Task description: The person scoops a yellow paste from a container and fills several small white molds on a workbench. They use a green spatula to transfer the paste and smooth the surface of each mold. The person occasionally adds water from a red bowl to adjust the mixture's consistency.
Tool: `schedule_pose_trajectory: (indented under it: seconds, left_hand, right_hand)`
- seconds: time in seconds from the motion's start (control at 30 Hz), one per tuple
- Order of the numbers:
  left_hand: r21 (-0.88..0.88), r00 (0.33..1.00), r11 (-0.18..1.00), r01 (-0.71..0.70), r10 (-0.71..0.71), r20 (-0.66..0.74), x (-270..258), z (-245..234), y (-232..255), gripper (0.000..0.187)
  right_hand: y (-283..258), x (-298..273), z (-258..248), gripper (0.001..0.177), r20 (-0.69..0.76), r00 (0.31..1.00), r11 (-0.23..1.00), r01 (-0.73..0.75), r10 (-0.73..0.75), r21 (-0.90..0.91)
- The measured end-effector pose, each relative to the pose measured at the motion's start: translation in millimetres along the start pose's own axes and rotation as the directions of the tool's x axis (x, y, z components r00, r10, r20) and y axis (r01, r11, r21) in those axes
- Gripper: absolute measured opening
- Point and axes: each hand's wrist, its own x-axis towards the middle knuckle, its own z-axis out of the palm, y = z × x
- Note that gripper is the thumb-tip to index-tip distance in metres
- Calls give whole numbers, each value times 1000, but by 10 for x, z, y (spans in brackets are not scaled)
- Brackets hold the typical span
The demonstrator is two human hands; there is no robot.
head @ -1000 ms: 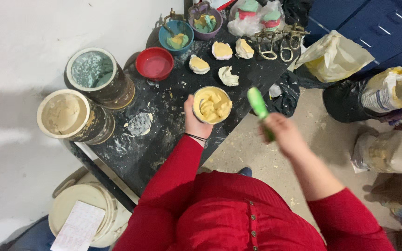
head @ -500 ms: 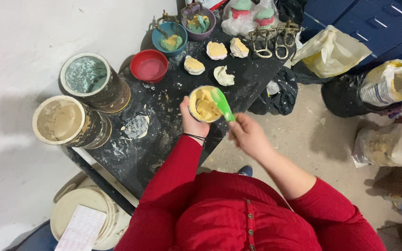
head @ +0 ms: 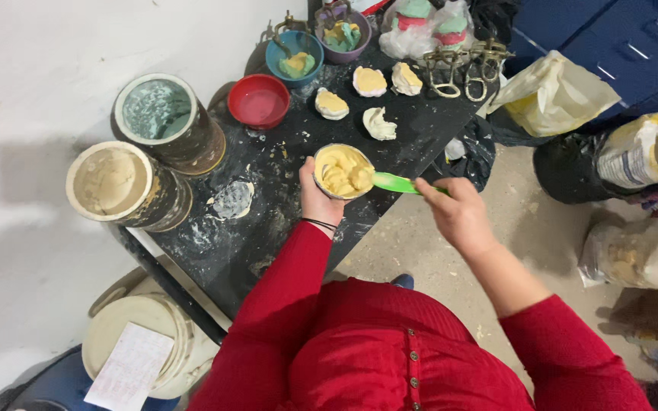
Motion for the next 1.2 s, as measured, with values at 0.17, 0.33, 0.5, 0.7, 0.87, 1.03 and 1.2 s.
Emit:
schedule_pose_trajectory:
  seconds: [0.17,0.33,0.5,0.7,0.87,1.03,1.2]
  left_hand:
    - [-87,995,996,-32,39,87,68,-226,147,76]
    - [-135,991,991,-14,32,128,141,-588,114,78]
    - [-142,991,990,25,-6,130,-310,-405,346,67]
    - [-86,986,994,61,-47,160,-445,-385,601,64]
    - [-90,986,996,29,-14,164,-337,-469,629,61]
    - [-71,989,993,-92,100,111,-382,-542,769,62]
    - [-149,991,980,-132,136,16,-698,-473,984,66]
  right_hand:
    - [-21,165,-57,31,157,966,944,-238,206,227]
    - [-405,627,581,18,436,736,406,-660,517,632]
    - [-910,1153,947,25,617,576,30,-743,536,668]
    - [-965,1289,1461,25,720,442,-221,-749,535,624]
    - [-1067,1283,1757,24,748,437,-224,-769,500,599]
    - [-946,1575,2249,30,661,602,-33,-728,448,685]
    - [-1014,1877,2460,74,560,773,418,-633,297,652]
